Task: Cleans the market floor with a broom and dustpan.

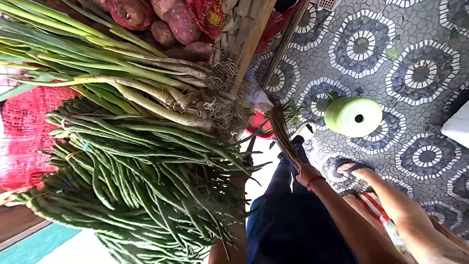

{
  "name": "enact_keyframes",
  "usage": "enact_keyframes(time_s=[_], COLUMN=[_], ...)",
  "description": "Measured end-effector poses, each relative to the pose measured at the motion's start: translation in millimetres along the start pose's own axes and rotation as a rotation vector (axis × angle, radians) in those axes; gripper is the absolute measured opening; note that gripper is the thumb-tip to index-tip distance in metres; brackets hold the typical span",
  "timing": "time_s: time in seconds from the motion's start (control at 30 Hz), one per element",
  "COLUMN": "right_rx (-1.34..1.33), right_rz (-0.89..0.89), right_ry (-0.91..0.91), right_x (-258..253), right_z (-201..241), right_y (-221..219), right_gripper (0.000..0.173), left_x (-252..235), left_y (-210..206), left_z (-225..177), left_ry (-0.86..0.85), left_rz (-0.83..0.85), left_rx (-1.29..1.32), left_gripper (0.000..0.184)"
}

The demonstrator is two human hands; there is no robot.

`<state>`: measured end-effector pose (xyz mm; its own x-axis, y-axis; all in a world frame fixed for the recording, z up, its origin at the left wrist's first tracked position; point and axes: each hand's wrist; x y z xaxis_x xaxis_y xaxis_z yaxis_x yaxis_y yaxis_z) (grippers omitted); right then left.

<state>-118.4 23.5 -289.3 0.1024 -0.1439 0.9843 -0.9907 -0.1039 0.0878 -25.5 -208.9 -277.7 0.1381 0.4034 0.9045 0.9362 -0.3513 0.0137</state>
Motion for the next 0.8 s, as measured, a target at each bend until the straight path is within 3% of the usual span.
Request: enact_keyframes(time_s=[0.23,0.37,0.5,0.6,0.63,0.67,0.73,0.77,0.8], right_rx=[-0.08,-0.264,-0.743,-1.177,-1.238,-1.244,-1.169,-1.104,-1.037], right_rz=[-0.016,0.006,0.044,0.078,0.093,0.115,0.172,0.198,0.214], right_ry=[-0.01,-0.074,-0.183,-0.3,-0.323,-0.319,-0.231,-0.184,-0.141], right_x=[69.4,106.4,118.9,88.0,73.5,60.1,38.8,32.8,33.3], right_z=[-41.5,-80.5,-96.4,-92.1,-84.4,-73.7,-45.9,-28.7,-10.2], right_y=[23.0,23.0,-11.7,-29.7,-31.5,-32.7,-37.4,-41.1,-42.7], right_gripper=[0.08,0.079,0.08,0.072,0.069,0.066,0.064,0.066,0.068], left_x=[-24.0,-28.0,-29.1,-15.2,18.9,85.2,207.9,229.5,201.9], left_y=[32.5,41.8,56.3,61.7,39.8,-15.4,-139.5,-168.5,-138.8], left_z=[18.3,19.9,16.8,11.5,-4.7,-37.7,-110.3,-126.1,-117.0], left_ry=[0.061,0.064,0.055,-0.007,-0.081,-0.104,0.077,0.137,0.11], left_rz=[0.173,0.164,0.175,0.416,0.481,0.3,0.009,-0.018,0.093], left_rx=[0.339,0.442,0.427,0.335,0.187,-0.124,-0.573,-0.69,-0.634], left_gripper=[0.031,0.031,0.03,0.028,0.027,0.024,0.032,0.038,0.031])
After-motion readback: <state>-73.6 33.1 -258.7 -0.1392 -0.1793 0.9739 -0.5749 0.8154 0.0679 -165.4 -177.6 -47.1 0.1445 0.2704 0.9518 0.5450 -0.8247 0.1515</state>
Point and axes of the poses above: each hand's wrist, its own x-axis away from the middle knuckle, its own y-axis out of the back of the hand, z = x × y, and after that the axes turned 15 degrees about -y, right-handed
